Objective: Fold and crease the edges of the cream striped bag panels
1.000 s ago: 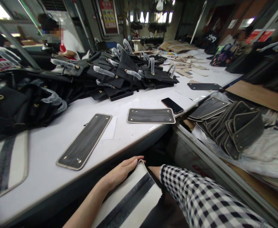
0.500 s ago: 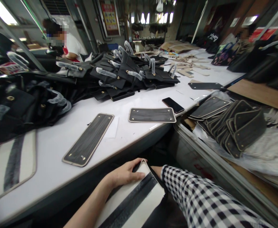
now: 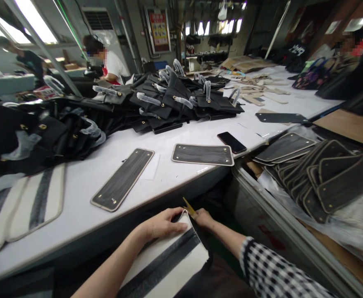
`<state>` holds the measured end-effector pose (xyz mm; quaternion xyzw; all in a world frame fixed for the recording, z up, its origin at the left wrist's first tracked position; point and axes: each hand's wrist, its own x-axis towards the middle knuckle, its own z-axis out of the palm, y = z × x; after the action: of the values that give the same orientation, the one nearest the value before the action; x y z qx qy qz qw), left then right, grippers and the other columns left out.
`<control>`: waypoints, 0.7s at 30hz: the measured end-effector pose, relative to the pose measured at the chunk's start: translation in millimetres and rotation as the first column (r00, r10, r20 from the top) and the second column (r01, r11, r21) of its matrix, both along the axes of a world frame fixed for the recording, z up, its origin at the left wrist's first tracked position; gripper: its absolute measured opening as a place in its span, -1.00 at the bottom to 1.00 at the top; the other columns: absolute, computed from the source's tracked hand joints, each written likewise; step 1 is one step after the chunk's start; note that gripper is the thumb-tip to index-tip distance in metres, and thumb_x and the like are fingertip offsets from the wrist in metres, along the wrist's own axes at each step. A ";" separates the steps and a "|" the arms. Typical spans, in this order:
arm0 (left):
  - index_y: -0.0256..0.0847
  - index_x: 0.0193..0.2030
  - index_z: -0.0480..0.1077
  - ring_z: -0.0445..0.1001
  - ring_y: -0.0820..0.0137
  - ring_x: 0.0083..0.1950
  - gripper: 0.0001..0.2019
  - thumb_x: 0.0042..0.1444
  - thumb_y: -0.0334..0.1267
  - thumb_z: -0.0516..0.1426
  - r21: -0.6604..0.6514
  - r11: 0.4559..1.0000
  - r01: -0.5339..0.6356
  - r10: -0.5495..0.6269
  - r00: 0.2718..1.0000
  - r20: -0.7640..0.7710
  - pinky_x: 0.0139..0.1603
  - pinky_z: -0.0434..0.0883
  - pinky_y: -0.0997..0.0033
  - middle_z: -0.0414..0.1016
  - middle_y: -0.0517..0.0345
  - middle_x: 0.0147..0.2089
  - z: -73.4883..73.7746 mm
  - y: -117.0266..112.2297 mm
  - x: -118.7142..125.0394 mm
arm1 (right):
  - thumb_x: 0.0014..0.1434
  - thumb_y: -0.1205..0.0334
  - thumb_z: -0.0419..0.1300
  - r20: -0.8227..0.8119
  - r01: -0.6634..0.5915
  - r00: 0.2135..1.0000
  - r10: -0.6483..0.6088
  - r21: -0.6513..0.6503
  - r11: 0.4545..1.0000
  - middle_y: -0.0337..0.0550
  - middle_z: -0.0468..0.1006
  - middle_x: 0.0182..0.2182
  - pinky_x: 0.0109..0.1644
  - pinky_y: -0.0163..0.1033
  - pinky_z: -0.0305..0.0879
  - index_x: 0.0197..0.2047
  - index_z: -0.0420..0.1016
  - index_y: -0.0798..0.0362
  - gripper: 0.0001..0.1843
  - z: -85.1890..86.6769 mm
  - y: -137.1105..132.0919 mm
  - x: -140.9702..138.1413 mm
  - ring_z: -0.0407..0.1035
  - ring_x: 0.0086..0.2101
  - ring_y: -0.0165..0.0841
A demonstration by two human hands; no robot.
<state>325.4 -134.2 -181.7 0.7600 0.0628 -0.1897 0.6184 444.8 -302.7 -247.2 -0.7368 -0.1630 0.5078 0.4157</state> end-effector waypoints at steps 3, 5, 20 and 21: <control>-0.21 0.10 0.45 0.46 0.13 0.01 -0.49 0.04 0.01 0.23 0.010 1.000 -0.007 0.006 1.000 0.017 0.06 0.35 0.27 0.56 0.07 0.00 2.1 -1.9 2.3 | 0.08 -0.36 0.16 -0.071 -0.059 0.996 0.056 -0.045 0.997 -0.31 0.31 -0.75 -0.67 -0.34 0.15 -0.39 0.39 0.09 -0.41 11.5 -31.2 27.7 0.19 -0.75 -0.43; -0.22 0.06 0.48 0.46 0.13 -0.02 -0.49 0.03 0.04 0.23 0.035 0.999 -0.021 0.021 1.000 0.017 0.03 0.36 0.29 0.57 0.06 -0.04 3.6 -3.0 3.2 | -0.03 -0.47 0.12 -0.194 -0.233 0.955 0.225 -0.020 0.972 -0.26 0.35 -0.75 -0.69 -0.32 0.16 -0.35 0.40 0.08 -0.31 26.1 -47.0 45.2 0.20 -0.76 -0.39; -0.22 0.28 0.17 0.47 0.20 -0.06 -0.20 -0.09 -0.12 0.37 -0.137 0.931 -0.337 0.321 0.938 -0.127 -0.03 0.38 0.24 0.50 -0.01 -0.11 -4.6 -9.9 2.7 | 0.16 -0.28 0.10 0.701 -0.495 0.590 0.400 -0.077 0.865 -0.10 0.45 -0.63 -0.39 -0.26 -0.11 -0.67 0.39 0.09 -0.36 66.5 17.2 69.4 0.30 -0.48 -0.32; -0.22 0.27 0.16 0.48 0.19 -0.06 -0.22 -0.07 -0.12 0.36 -0.137 0.931 -0.337 0.323 0.939 -0.117 -0.05 0.39 0.25 0.50 -0.02 -0.09 -4.5 -10.1 3.2 | 0.16 -0.28 0.11 0.740 -0.518 0.534 0.409 -0.096 0.850 -0.08 0.48 -0.62 -0.38 -0.25 -0.12 -0.66 0.42 0.08 -0.37 70.1 21.5 69.2 0.32 -0.47 -0.31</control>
<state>328.6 -144.3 -186.2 0.6785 0.2034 -0.1223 0.6952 514.0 -281.2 -177.1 -0.7767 -0.5396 0.2458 0.2124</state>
